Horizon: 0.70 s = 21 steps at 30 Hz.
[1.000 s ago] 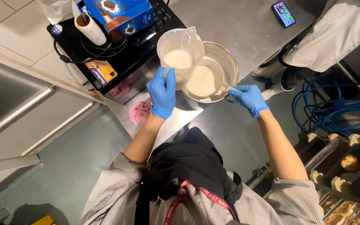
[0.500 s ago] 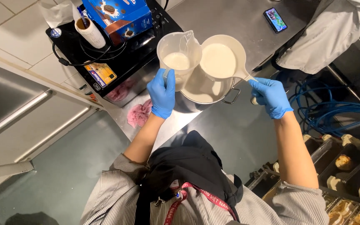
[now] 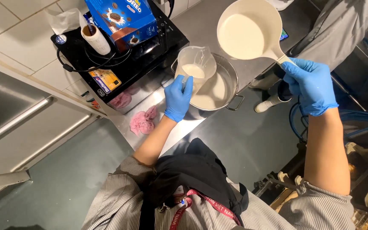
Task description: The person organizes plastic dessert cups on a tray, pours a liquid mixture from a large pot into a measuring cup, and then fills the plastic cups with the liquid.
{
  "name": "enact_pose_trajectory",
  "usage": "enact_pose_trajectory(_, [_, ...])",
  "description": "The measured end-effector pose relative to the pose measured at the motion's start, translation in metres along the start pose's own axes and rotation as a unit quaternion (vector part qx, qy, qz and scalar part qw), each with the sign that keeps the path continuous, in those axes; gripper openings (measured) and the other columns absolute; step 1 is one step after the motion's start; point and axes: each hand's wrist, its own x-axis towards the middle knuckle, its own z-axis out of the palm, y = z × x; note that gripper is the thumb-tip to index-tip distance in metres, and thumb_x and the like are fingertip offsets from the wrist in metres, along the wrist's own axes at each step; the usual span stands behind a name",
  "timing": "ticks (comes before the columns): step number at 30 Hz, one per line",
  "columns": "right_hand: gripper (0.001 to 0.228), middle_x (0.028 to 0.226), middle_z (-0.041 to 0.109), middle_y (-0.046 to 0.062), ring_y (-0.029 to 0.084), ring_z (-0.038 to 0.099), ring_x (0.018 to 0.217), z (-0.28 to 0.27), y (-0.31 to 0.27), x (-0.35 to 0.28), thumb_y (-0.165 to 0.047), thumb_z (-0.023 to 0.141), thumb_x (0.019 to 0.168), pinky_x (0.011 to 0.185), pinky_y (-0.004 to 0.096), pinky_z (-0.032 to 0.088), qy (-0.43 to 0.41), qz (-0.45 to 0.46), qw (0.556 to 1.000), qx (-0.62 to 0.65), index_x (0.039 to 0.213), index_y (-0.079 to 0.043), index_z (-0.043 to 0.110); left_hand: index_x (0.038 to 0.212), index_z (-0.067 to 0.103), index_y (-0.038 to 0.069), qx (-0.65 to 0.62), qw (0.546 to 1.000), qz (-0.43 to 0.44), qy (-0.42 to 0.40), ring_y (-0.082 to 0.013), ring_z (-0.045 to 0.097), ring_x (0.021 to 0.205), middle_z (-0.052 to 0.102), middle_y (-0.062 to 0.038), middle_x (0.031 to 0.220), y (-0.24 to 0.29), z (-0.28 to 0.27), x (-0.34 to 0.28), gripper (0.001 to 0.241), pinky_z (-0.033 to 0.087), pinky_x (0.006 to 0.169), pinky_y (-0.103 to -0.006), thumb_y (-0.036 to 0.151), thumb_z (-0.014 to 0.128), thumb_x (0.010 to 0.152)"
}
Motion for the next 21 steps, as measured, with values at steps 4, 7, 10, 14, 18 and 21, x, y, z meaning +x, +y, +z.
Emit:
enact_pose_trajectory(4, [0.027,0.077,0.061,-0.005,0.002,0.044,0.060,0.005,-0.010,-0.009,-0.018,0.073,0.098,0.053,0.019,0.033,-0.003,-0.022,1.000,-0.004,0.119,-0.001,0.075,0.082,0.053,0.000,-0.006,1.000,0.003,-0.011,-0.0250,0.042,0.044,0.047,-0.013,0.054,0.000,0.012,-0.002,0.030,0.036,0.046,-0.0411,0.020,0.067,0.101])
enact_pose_trajectory(7, [0.028,0.077,0.061,-0.005,0.002,0.044,0.061,0.011,-0.016,-0.019,-0.018,0.074,0.099,0.055,0.019,0.034,-0.005,-0.046,0.999,-0.020,0.121,-0.001,0.076,0.085,0.055,0.000,-0.011,0.999,-0.007,-0.032,-0.0257,0.042,0.044,0.047,-0.014,0.054,0.000,0.017,-0.003,0.028,0.036,0.046,-0.0412,0.020,0.067,0.100])
enact_pose_trajectory(10, [0.028,0.078,0.062,-0.005,0.002,0.047,0.062,0.021,-0.029,-0.032,-0.018,0.074,0.099,0.057,0.019,0.038,0.006,-0.063,0.997,-0.046,0.122,-0.002,0.076,0.085,0.055,0.000,-0.010,0.999,-0.005,-0.040,-0.0270,0.041,0.044,0.047,-0.015,0.054,0.001,0.021,-0.005,0.029,0.035,0.047,-0.0415,0.021,0.067,0.101])
enact_pose_trajectory(14, [0.029,0.080,0.065,-0.003,0.003,0.051,0.062,0.023,-0.031,-0.036,-0.017,0.073,0.099,0.057,0.020,0.041,0.012,-0.075,0.996,-0.046,0.124,-0.002,0.076,0.086,0.055,0.001,-0.024,0.999,-0.003,-0.045,-0.0273,0.041,0.045,0.048,-0.014,0.055,0.002,0.024,-0.006,0.029,0.037,0.047,-0.0415,0.022,0.067,0.102])
enact_pose_trajectory(18, [0.029,0.084,0.070,-0.002,0.003,0.053,0.062,0.023,-0.030,-0.037,-0.017,0.073,0.099,0.056,0.020,0.043,0.023,-0.090,0.993,-0.074,0.124,-0.003,0.075,0.088,0.057,0.001,-0.030,0.998,-0.003,-0.048,-0.0268,0.041,0.044,0.048,-0.014,0.054,0.004,0.024,-0.006,0.027,0.037,0.047,-0.0415,0.022,0.066,0.101])
enact_pose_trajectory(21, [0.029,0.085,0.069,0.000,0.003,0.052,0.061,0.021,-0.027,-0.034,-0.017,0.074,0.100,0.055,0.020,0.042,0.021,-0.093,0.993,-0.073,0.125,-0.004,0.076,0.086,0.056,0.001,-0.031,0.998,-0.017,-0.054,-0.0269,0.040,0.043,0.047,-0.015,0.053,0.000,0.026,-0.006,0.028,0.035,0.046,-0.0421,0.022,0.066,0.101])
